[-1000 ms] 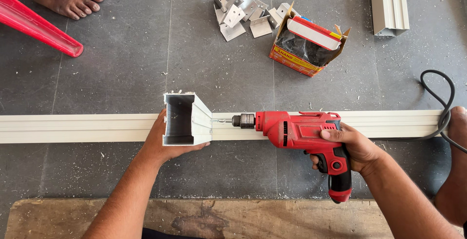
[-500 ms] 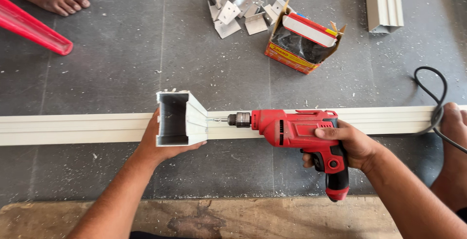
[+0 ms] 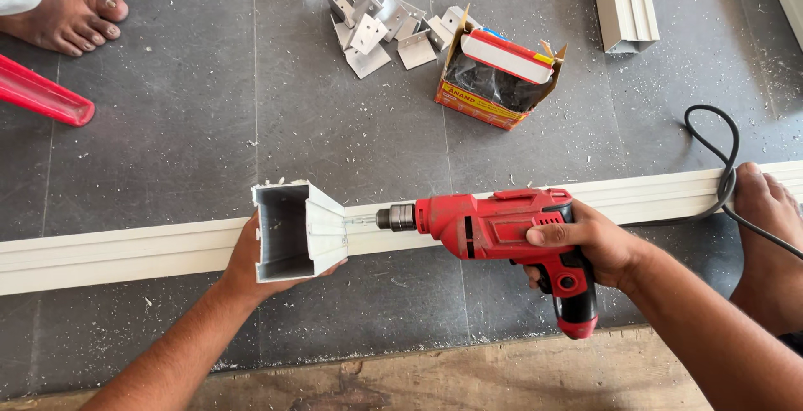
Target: The person assembles a white frame by joining profile pieces with metal brackets. They use a red power drill to drive screws into the joints, securing the components together on the floor.
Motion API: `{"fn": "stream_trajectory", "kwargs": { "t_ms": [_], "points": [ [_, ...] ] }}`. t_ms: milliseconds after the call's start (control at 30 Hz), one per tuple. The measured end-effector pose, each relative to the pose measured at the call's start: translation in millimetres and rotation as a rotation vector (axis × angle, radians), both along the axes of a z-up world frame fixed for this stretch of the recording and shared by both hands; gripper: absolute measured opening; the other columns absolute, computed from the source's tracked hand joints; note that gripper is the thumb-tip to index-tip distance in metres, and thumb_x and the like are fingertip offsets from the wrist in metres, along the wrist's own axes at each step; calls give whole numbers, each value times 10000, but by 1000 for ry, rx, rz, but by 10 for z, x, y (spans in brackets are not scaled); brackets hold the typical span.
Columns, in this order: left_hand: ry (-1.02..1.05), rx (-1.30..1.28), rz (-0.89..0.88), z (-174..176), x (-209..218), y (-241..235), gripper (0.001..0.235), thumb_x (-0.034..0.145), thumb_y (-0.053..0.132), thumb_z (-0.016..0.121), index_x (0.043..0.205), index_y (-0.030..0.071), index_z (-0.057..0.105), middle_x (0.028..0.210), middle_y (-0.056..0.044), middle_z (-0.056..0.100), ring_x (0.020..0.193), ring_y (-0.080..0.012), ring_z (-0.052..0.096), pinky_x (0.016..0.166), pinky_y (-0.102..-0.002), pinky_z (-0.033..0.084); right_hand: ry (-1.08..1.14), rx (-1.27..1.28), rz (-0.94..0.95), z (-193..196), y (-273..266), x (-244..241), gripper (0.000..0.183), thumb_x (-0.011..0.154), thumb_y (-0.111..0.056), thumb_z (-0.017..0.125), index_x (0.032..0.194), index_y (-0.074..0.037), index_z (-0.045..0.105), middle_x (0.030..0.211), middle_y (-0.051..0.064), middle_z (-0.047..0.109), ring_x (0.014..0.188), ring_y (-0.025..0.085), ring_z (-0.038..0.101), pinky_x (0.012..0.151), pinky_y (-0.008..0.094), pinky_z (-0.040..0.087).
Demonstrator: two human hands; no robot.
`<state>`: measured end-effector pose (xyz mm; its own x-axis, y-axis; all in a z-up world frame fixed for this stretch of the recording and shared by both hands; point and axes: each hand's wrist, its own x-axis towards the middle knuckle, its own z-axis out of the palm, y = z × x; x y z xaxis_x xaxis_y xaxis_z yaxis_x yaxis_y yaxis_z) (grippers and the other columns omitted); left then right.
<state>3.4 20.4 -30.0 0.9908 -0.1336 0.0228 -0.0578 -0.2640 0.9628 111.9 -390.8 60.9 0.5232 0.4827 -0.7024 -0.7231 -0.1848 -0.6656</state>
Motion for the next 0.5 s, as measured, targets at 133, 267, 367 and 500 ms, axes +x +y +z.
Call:
{"fn": "stream_trajectory", "kwargs": {
  "t_ms": [133,267,367,500],
  "points": [
    [-81,230,14,2,-14,-6,713,621,286,978,1192,97,595,1076,-51,760,998,-183,762,896,-342,643,-20,-32,12,-3,10,-10,747,658,-214,810,1330,0,562,781,148,698,562,248,680,540,425,609],
    [-130,230,6,-23,-17,26,708,626,293,977,1192,98,600,1073,-53,760,1009,-181,760,903,-350,640,-63,-66,40,-4,21,19,781,631,-208,807,1340,-2,554,763,155,696,549,244,681,523,415,599],
    [-153,239,-12,-64,-3,39,709,658,303,967,1220,94,588,1101,-61,755,1038,-183,754,914,-361,625,-97,-78,63,7,43,7,773,648,-201,816,1336,31,552,792,149,700,572,243,683,544,417,602],
    [-124,322,-32,-72,-1,101,684,685,340,947,1240,118,614,1133,-56,775,1060,-177,766,913,-366,601,-13,-40,-5,-10,136,-98,732,667,-212,806,1305,34,547,792,147,692,572,253,684,553,439,620]
  ]
}}
